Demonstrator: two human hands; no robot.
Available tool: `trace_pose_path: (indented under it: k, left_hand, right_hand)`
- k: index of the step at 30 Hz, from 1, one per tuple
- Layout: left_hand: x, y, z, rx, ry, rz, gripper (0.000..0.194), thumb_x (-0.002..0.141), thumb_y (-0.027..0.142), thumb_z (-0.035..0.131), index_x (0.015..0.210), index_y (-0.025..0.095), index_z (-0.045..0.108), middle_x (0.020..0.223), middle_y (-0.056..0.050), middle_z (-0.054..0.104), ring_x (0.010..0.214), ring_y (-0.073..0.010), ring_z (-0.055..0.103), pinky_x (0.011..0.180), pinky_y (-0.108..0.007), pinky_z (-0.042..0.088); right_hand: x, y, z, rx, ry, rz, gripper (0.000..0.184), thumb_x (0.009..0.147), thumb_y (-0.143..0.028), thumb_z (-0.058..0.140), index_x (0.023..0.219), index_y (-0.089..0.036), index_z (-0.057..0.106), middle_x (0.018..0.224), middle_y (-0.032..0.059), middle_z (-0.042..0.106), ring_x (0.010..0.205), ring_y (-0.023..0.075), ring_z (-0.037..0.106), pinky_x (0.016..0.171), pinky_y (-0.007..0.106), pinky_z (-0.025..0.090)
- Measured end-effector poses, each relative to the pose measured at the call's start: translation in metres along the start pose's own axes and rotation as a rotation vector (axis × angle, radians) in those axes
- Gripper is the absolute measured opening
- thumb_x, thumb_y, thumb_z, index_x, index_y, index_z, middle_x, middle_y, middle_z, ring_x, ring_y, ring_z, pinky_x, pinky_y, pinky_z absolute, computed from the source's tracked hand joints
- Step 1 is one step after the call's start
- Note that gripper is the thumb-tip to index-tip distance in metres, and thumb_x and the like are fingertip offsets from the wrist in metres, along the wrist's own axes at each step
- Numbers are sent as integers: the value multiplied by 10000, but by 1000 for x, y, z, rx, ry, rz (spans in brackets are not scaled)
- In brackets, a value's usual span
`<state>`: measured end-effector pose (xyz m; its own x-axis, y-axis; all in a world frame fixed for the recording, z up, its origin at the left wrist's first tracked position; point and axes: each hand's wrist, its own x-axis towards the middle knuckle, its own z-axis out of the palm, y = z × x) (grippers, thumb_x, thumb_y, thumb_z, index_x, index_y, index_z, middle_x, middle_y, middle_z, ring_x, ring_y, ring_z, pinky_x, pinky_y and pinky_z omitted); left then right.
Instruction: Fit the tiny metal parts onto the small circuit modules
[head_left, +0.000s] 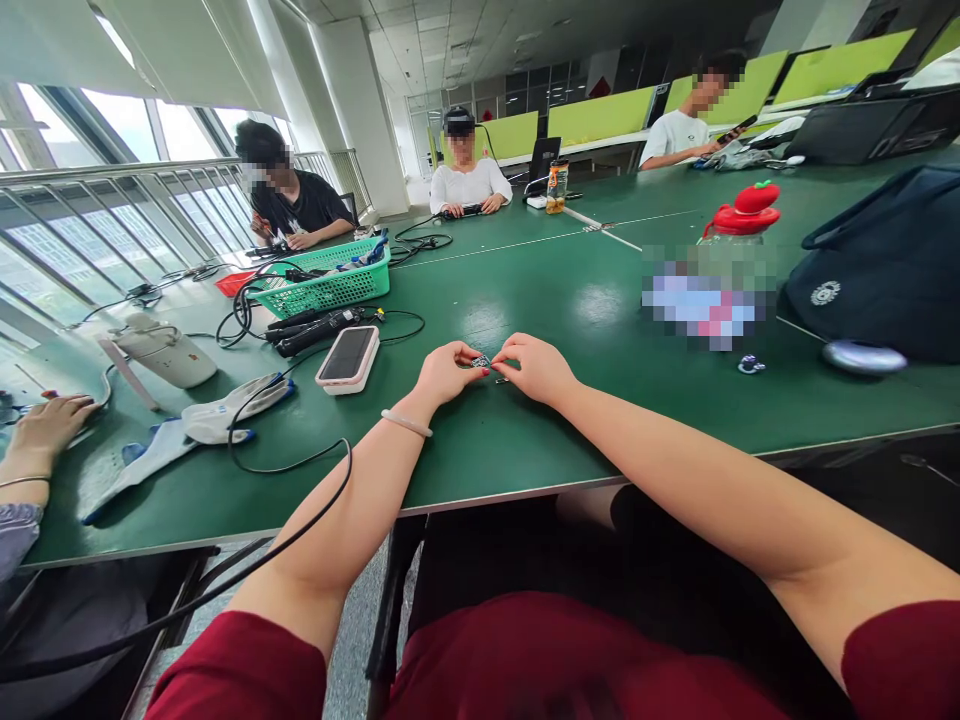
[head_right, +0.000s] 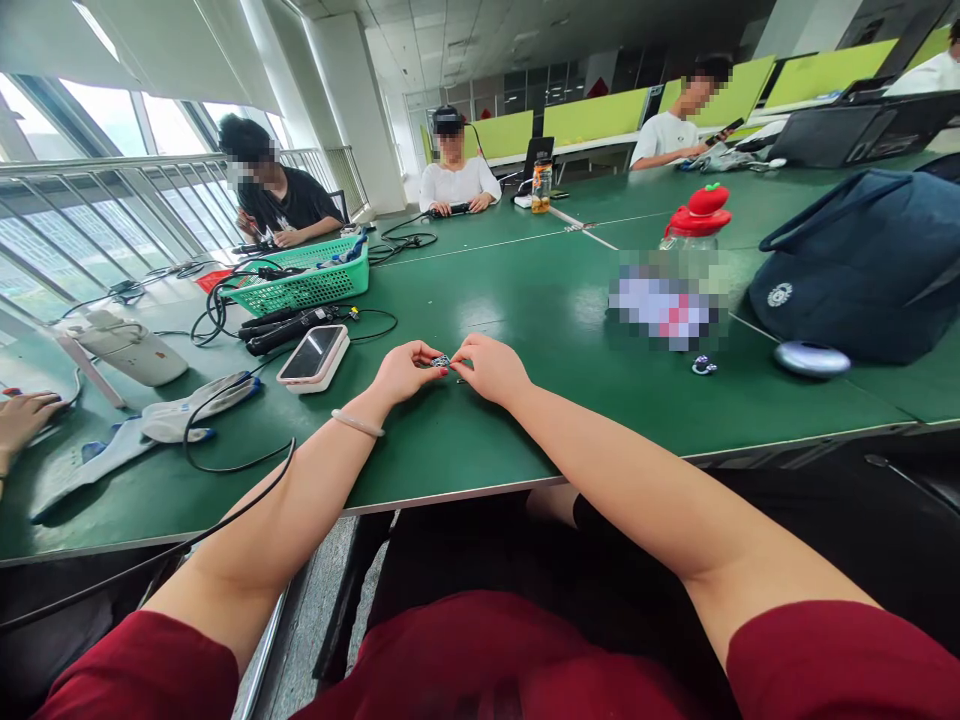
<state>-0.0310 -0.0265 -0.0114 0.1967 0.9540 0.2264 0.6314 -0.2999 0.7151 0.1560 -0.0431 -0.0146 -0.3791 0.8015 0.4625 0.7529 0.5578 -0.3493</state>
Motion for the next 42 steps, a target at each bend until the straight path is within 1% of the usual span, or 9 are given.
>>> trace_pose_path:
  k: [12,16,19,22,24,27,32,37,42]
  left_hand:
    - [0,2,2,-176,-3,59,329,581,344,781,818,164,641,886,-67,708,815,-176,632,776,-330,487]
    - [-2,7,2,-341,-55,-6,342,562,299,794,825,147,638,828,-62,708,775,-162,638,777,-336,495]
    - [-4,11,2,-550,-111,-82,367,556,303,803,836,135,635,807,-57,713,787,-153,654,821,-335,492]
    - [-4,11,2,-620,-102,-112,377,564,334,803,836,135,635,827,-56,720,816,-148,661,856,-329,481]
    - [-3,8,2,-594,-80,-123,366,567,334,804,826,137,636,803,-52,717,791,-144,655,841,-326,480]
    - [-1,4,2,-542,-49,-145,342,559,311,813,801,142,640,743,-42,706,727,-139,636,799,-326,479]
    - [0,1,2,-483,-37,-146,321,565,297,812,802,150,652,731,-36,705,706,-139,621,767,-317,473]
    - [0,1,4,-453,-48,-143,327,569,285,812,820,141,660,716,-37,700,696,-141,621,763,-317,469]
    - [0,1,4,-430,-54,-144,330,568,265,816,836,136,673,694,-32,689,680,-142,619,754,-317,467]
  right_hand:
    - [-1,0,-2,72,93,18,152,874,-286,568,827,-194,679,905,40,636,755,153,558,681,275,404]
    - [-3,1,-3,70,126,-11,133,875,-293,570,890,-210,673,899,36,647,727,151,556,660,263,404]
    - [-4,0,-4,44,150,-95,197,910,-296,515,937,-214,693,929,49,662,831,170,585,733,267,421]
    - [-3,0,-6,19,148,-122,263,934,-313,467,977,-218,708,964,63,671,908,190,590,788,286,423]
    - [-2,3,-6,33,113,-77,277,939,-295,452,1024,-216,703,972,65,674,904,188,592,785,289,424]
    - [2,11,-6,47,-34,24,233,903,-298,515,995,-207,709,910,52,674,831,176,591,733,286,424]
    - [3,20,-3,39,-208,-7,112,776,-313,684,807,-211,716,829,19,660,753,152,574,670,258,407]
    - [4,15,-2,10,-243,2,143,833,-224,592,751,-186,703,821,37,656,781,156,572,692,256,390]
    - [5,12,1,-2,-237,44,177,852,-218,547,766,-179,698,841,48,669,775,165,571,664,263,374]
